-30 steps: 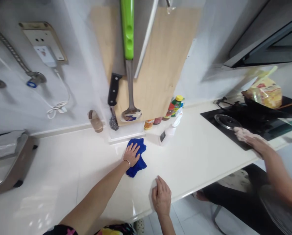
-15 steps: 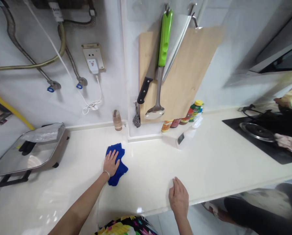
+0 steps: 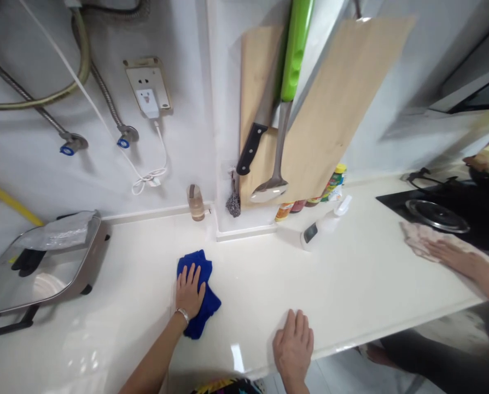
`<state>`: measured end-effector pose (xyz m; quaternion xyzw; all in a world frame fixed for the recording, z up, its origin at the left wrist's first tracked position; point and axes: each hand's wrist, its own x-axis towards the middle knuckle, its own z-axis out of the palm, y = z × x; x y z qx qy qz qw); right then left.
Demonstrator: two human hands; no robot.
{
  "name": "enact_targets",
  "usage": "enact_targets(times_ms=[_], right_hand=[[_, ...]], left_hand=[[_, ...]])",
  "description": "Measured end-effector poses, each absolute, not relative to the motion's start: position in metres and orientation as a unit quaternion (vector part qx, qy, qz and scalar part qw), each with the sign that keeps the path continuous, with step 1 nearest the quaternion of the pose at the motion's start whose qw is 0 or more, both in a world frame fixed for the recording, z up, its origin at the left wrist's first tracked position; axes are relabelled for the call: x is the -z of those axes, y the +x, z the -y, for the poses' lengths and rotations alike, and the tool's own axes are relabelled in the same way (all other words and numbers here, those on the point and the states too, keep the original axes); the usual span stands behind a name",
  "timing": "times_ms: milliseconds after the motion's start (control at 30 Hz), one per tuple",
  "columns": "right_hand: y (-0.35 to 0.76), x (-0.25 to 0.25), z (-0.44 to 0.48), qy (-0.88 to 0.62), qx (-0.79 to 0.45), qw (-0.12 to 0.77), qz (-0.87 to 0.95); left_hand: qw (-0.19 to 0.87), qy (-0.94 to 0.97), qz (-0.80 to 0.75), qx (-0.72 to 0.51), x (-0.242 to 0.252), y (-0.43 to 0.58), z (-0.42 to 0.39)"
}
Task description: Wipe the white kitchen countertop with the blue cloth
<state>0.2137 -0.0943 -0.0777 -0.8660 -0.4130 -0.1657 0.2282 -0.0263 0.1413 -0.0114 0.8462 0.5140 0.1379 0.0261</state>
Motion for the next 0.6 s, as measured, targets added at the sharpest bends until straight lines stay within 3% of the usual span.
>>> enact_targets(times_ms=[300,600], right_hand=[[0.216,0.071,0.094,-0.875,0.157,0.202,0.41],[0.212,0.061,0.092,-0.889,0.132,0.213,0.383]], left_hand=[[0.078,0.837,-0.523,-0.142,0.004,0.031,-0.247],[0.105,0.832,-0.524,-0.15,0.004,0.067,-0.304]])
